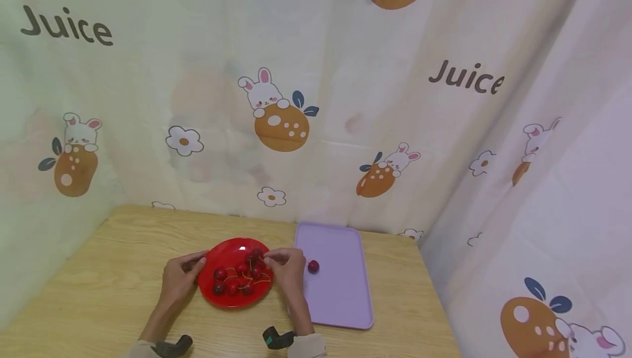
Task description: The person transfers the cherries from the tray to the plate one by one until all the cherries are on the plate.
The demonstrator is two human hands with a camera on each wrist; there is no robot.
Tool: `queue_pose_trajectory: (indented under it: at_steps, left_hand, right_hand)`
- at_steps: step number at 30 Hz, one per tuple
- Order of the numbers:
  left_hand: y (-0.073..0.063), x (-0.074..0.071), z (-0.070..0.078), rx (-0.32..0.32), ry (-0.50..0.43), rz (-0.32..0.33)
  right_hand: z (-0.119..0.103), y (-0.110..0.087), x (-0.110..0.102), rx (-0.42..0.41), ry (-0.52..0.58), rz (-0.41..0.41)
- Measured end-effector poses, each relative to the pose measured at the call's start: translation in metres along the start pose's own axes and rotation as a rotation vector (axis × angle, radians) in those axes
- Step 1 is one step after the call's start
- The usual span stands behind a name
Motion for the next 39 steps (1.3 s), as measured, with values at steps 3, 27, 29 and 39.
queue_pose_trajectory:
  at_steps: [3,27,29,39]
  left_hand:
    - [0.000,0.000,0.000,-0.004,0.005,-0.001]
    - [0.000,-0.001,0.001,-0.008,-0.002,0.015]
    - [0.000,-0.001,0.002,-0.002,-0.007,0.019]
    - [0.000,-0.001,0.001,0.006,-0.029,0.010]
  right_hand:
    - [0.002,-0.001,0.002,0.014,-0.009,-0.004]
    - [-0.007,0.001,0.020,-0.027,0.028,-0.049]
    - [-0.007,0.001,0.022,-0.029,0.024,-0.053]
    - [-0.007,0.000,0.032,-0.023,0.022,-0.070]
Point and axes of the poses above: each hand's wrist, its own y-axis towards the middle knuckle, its own x-axis out of the palm, z = x × y, the point moved 10 cm from there along y, towards the middle knuckle, and after that the axes turned 8 degrees about z, right-handed, at the moved point
